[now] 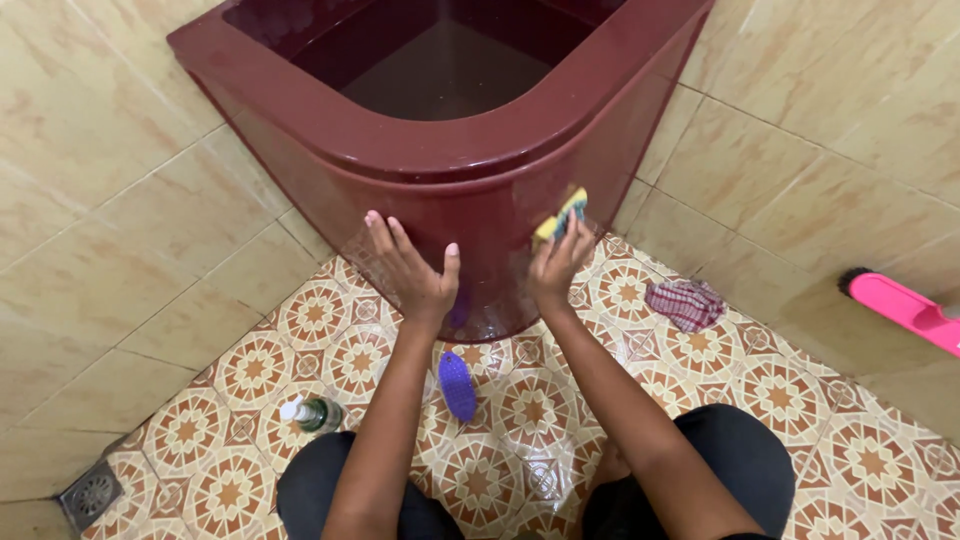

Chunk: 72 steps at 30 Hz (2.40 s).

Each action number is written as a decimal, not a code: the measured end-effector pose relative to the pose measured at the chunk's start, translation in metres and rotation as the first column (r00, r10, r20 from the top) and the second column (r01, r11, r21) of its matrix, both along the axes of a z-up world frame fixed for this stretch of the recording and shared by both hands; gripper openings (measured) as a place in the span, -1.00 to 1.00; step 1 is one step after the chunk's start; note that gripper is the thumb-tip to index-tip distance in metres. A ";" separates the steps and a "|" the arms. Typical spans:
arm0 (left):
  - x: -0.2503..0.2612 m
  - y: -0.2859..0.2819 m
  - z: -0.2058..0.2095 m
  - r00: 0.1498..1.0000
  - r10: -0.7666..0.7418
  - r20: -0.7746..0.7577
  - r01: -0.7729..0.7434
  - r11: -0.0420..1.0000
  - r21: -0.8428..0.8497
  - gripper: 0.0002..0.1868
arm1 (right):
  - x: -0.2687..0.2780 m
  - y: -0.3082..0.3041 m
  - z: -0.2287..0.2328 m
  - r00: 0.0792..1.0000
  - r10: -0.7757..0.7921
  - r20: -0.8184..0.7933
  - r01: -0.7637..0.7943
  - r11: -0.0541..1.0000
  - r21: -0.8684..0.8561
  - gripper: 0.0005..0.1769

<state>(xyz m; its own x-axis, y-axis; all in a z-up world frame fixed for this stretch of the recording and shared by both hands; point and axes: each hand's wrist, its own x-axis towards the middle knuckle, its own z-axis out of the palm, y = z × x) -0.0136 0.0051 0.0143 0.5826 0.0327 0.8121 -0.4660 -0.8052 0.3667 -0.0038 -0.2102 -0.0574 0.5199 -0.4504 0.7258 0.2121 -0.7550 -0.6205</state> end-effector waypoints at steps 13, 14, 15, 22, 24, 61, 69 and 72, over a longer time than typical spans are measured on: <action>-0.004 -0.007 0.007 0.999 0.020 0.026 -0.020 1.000 -0.005 0.02 | -0.016 0.016 0.078 0.959 0.193 0.205 -0.234 0.952 0.199 -0.48; -0.005 -0.007 0.008 0.999 0.033 0.009 -0.033 0.999 -0.002 0.02 | -0.020 0.020 0.100 0.959 0.206 0.193 -0.256 0.924 0.285 -0.49; -0.008 -0.008 0.009 0.999 0.046 -0.008 -0.046 0.999 0.002 0.01 | -0.025 0.024 0.118 0.959 0.220 0.181 -0.273 0.889 0.368 -0.50; -0.006 -0.032 -0.011 0.992 0.019 0.122 -0.030 0.995 0.093 0.02 | -0.065 0.057 0.169 0.932 0.327 0.158 -0.355 0.913 0.201 -0.35; 0.001 -0.046 -0.027 0.953 -0.106 0.282 0.046 0.976 0.213 -0.03 | -0.076 0.066 0.173 0.907 0.404 0.116 -0.418 0.895 0.156 -0.35; 0.099 0.114 0.079 0.946 -0.324 0.022 0.261 0.717 -0.646 -0.02 | -0.065 0.064 0.168 0.915 0.384 -0.123 -0.401 0.900 -0.171 0.39; 0.129 0.135 -0.100 0.746 -0.334 -0.576 -0.393 0.478 -0.786 0.11 | -0.063 0.065 0.160 0.929 0.344 -0.138 -0.363 0.920 -0.150 0.30; 0.131 0.146 -0.088 0.705 -0.527 -0.475 -0.431 0.214 -0.876 0.22 | -0.063 0.067 0.161 0.925 0.358 -0.129 -0.373 0.919 -0.128 0.30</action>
<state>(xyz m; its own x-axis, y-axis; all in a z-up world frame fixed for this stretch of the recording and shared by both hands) 0.1175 0.1512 -0.0733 0.8541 0.3680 -0.3676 0.2256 0.3748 0.8993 -0.0663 -0.1433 0.1032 0.7017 -0.1069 0.7045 0.4329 -0.7213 -0.5407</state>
